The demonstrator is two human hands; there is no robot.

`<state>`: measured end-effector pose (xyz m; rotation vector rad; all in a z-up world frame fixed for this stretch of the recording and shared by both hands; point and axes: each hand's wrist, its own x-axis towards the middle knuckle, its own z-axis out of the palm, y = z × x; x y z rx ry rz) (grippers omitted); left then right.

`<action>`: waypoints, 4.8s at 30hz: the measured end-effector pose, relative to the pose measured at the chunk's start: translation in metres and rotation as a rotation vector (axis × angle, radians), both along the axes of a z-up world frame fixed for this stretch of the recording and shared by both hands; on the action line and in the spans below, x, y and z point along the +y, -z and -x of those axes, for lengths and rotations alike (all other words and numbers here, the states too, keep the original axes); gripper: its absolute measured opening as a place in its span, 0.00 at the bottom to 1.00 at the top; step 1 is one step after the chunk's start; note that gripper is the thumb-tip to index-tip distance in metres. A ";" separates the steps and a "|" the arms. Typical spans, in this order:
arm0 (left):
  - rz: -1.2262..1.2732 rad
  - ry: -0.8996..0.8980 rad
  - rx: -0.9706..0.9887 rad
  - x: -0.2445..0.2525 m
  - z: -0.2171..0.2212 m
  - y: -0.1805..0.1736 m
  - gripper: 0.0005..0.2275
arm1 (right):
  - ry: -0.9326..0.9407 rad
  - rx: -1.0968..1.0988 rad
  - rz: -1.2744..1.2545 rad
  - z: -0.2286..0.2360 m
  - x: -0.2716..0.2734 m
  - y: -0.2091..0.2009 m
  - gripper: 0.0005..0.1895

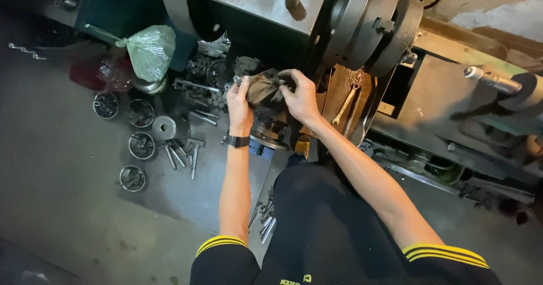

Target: The person operates a metal lathe, using a wrench to tighten the chuck and a cloth to wipe a metal gear. They repeatedly engage and disengage the machine's controls, causing the chuck to spin, and perform adjustments to the workpiece and tooling.

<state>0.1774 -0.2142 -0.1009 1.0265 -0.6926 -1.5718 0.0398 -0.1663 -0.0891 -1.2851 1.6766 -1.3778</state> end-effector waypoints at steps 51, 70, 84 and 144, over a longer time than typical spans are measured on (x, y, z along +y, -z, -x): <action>0.787 -0.110 -0.896 0.039 0.001 -0.027 0.20 | -0.160 -0.712 -0.111 -0.016 -0.011 0.007 0.28; 0.639 0.027 -0.777 0.030 -0.001 -0.043 0.06 | 0.096 -0.602 -0.252 -0.015 -0.023 0.057 0.08; 0.654 -0.034 -0.792 0.038 -0.007 -0.033 0.06 | 0.065 -0.906 -0.208 -0.025 -0.015 0.027 0.16; 1.004 0.282 -1.161 0.020 -0.028 -0.019 0.10 | -0.163 -0.596 -0.196 -0.017 -0.014 0.045 0.17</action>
